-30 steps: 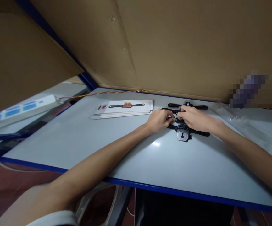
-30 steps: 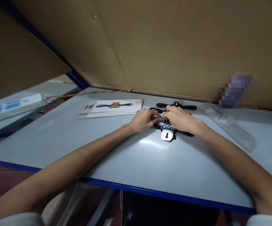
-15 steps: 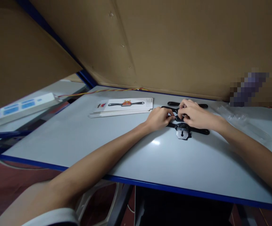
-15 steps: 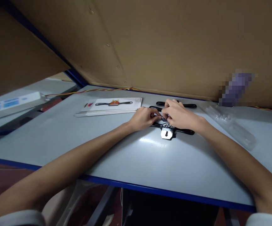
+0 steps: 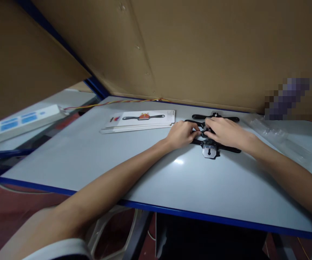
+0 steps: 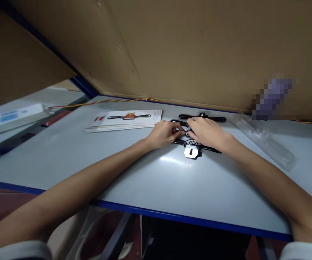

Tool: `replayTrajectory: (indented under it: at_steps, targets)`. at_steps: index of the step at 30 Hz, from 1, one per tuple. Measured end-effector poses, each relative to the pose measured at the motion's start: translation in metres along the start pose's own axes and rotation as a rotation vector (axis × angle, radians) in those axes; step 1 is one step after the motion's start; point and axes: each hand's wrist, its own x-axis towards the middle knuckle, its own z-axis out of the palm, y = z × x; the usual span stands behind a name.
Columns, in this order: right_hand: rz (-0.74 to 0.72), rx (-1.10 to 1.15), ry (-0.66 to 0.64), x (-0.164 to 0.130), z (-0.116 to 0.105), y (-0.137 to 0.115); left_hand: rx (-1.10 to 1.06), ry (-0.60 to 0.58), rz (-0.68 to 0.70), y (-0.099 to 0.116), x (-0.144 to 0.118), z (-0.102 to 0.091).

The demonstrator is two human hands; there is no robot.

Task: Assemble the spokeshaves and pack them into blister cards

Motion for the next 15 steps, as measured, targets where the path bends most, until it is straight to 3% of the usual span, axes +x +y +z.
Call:
replayTrajectory:
  at_steps: [3, 6, 15]
  targets:
    - [-0.097, -0.023, -0.05, 0.002, 0.005, 0.001, 0.019, -0.002, -0.002, 0.001, 0.0, 0.0]
    - [-0.223, 0.023, 0.009, 0.003, 0.009, 0.006, 0.019, -0.008, -0.003, 0.001, -0.001, 0.0]
    - [-0.091, 0.04, -0.045, -0.001, -0.008, 0.005, 0.021, -0.007, -0.018, 0.001, -0.001, 0.001]
